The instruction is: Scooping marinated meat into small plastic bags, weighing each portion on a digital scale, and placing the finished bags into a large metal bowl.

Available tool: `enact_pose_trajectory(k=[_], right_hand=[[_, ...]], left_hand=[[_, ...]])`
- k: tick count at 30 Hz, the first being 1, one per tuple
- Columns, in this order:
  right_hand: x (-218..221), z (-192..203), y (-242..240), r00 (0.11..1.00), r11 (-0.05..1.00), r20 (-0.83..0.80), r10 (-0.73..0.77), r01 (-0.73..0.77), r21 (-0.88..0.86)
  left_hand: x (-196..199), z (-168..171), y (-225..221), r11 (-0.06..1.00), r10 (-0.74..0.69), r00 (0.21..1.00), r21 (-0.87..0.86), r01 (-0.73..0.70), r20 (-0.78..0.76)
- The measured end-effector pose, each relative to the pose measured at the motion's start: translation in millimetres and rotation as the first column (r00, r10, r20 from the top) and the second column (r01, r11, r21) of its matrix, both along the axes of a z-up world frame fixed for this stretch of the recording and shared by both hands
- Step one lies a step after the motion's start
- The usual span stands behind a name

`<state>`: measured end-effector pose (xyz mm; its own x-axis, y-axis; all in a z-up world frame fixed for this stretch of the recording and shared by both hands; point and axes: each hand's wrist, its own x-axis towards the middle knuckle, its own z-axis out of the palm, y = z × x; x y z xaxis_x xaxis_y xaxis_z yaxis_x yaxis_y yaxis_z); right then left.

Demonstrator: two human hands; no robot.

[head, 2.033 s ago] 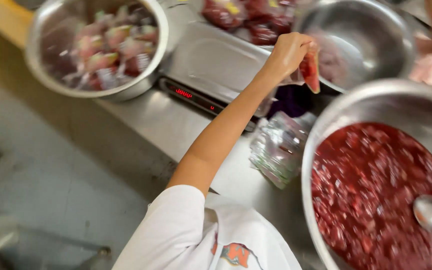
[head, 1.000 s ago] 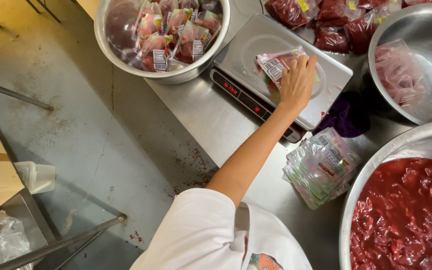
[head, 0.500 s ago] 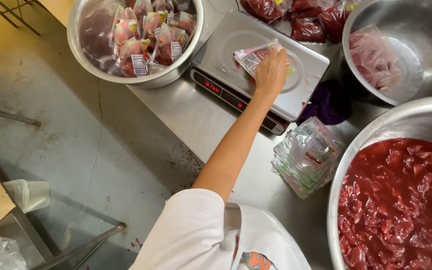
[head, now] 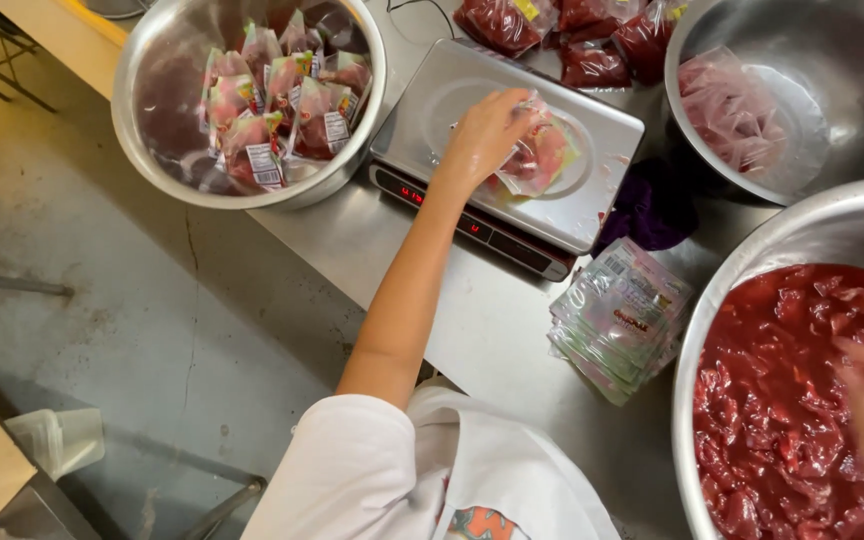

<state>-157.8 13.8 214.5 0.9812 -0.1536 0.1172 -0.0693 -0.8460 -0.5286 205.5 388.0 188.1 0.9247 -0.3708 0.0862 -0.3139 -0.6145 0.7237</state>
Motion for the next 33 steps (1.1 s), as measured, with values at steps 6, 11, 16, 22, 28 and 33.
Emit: enact_pose_trajectory(k=[6,11,16,22,28,33], right_hand=[[189,-11,151,0.922,0.919,-0.031,0.387,-0.388,-0.069],[295,-94,190,0.947,0.947,-0.024,0.320,-0.319,0.038],[305,-122,209,0.992,0.969,-0.028,0.122,-0.125,-0.211],[315,-167,192,0.971,0.962,0.205,0.119,-0.061,-0.266],[307,-122,202,0.994,0.983,0.011,-0.105,0.103,0.154],[298,-79,219,0.992,0.723,0.010,-0.123,0.083,0.686]], left_hand=[[1,-6,73,0.989,0.113,0.989,-0.104,-0.102,0.099],[-6,12,126,0.956,0.228,0.967,-0.218,-0.198,0.118],[-18,4,152,0.929,0.281,0.934,-0.306,-0.207,0.220],[-17,1,151,0.910,0.244,0.959,-0.375,-0.175,0.145],[-13,-4,146,0.916,0.232,0.962,-0.365,-0.166,0.145],[-17,1,130,0.911,0.180,0.979,-0.391,-0.129,0.095]])
